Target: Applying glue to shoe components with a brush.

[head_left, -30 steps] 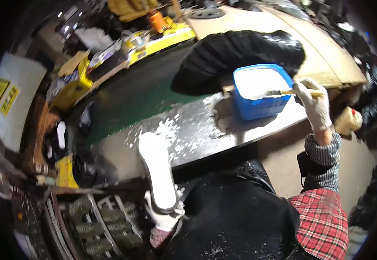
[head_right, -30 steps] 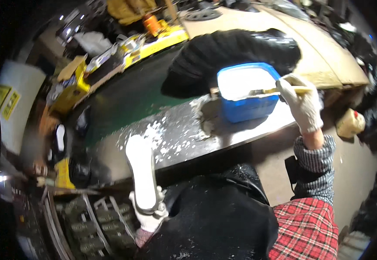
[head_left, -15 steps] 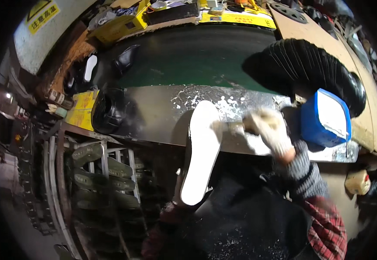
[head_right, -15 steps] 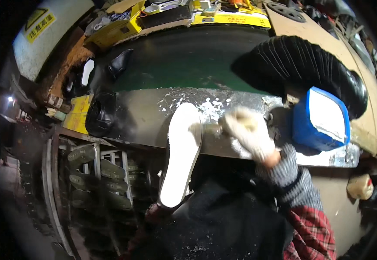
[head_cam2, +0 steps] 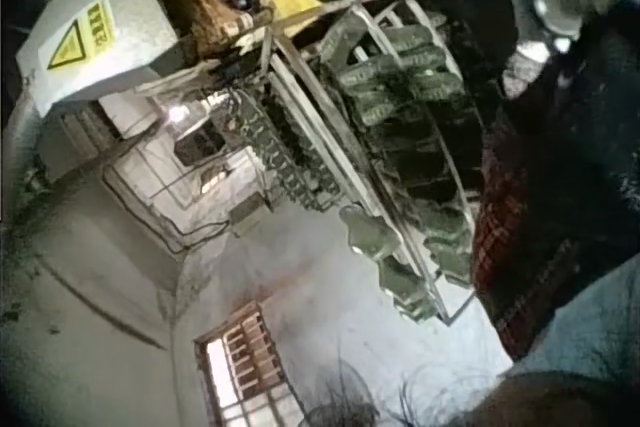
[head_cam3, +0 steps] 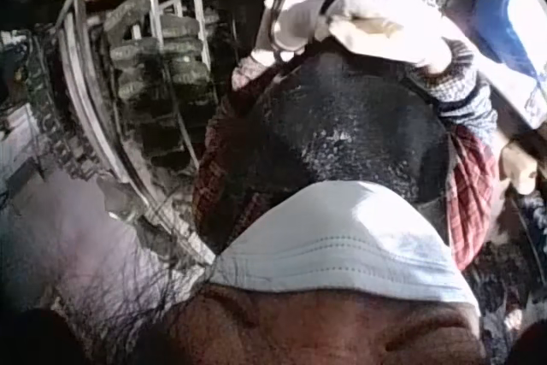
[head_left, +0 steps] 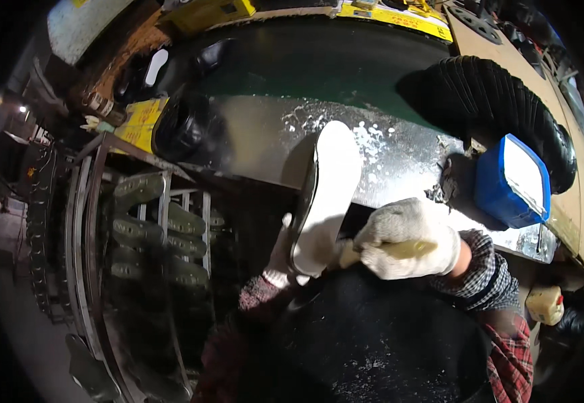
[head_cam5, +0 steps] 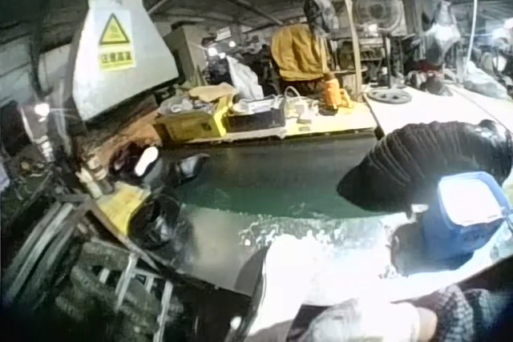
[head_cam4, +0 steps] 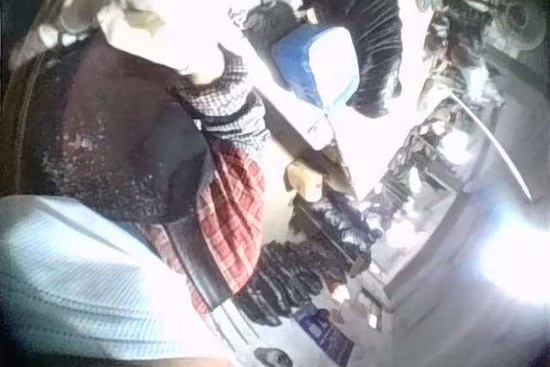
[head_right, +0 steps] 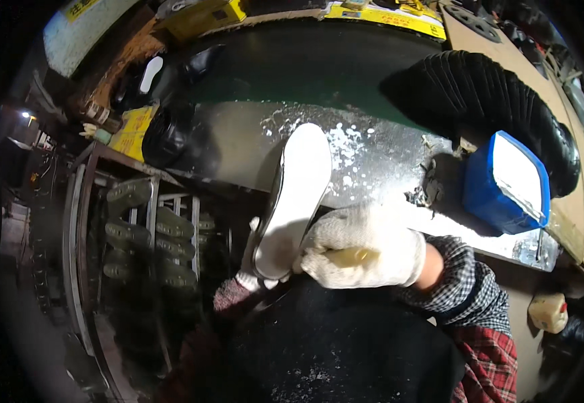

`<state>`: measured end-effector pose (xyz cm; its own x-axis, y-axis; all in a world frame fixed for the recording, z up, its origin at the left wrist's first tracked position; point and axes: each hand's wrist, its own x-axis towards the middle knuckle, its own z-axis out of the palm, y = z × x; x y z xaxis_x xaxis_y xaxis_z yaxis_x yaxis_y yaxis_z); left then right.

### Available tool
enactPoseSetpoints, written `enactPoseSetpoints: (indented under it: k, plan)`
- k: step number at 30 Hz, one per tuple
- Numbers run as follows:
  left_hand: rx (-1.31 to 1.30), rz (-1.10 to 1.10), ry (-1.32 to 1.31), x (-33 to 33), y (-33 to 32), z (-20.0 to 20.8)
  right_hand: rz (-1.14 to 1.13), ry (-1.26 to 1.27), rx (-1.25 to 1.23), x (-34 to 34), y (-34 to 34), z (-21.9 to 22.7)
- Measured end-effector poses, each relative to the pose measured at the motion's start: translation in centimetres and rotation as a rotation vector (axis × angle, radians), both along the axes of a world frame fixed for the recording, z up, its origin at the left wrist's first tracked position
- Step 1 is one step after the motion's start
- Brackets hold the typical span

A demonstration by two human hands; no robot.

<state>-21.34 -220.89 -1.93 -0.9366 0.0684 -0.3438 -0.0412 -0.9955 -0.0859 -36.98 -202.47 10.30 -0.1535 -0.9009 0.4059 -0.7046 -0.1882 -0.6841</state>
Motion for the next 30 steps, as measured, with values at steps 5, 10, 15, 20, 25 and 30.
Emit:
enactPoseSetpoints:
  k: [5, 10, 15, 20, 25, 30]
  plan:
    - [-0.098, -0.119, 0.031, -0.3, -0.5, -0.9, -0.396, -0.747, 0.082, 0.5, 0.4, -1.0]
    - [-0.398, -0.049, -0.053, 0.7, -0.1, -1.8, -0.055, -0.744, 0.147, 2.3, 4.0, -1.9]
    - [-0.053, -0.173, 0.292, 1.2, -1.7, -4.8, -0.087, -0.649, 0.008, 1.7, 4.8, -2.3]
    - [0.029, -0.262, 0.291, 2.3, -3.2, -4.2, -0.217, -0.846, 0.012, -2.5, 2.8, -6.0]
    - [-0.064, -0.170, 0.069, 3.9, -2.9, -8.1, -0.634, -0.691, -0.264, -7.4, -0.6, -8.6]
    - [-0.077, -0.091, 0.005, 4.1, -3.4, -6.8, -0.231, 0.204, 0.033, -4.7, -0.2, -5.3]
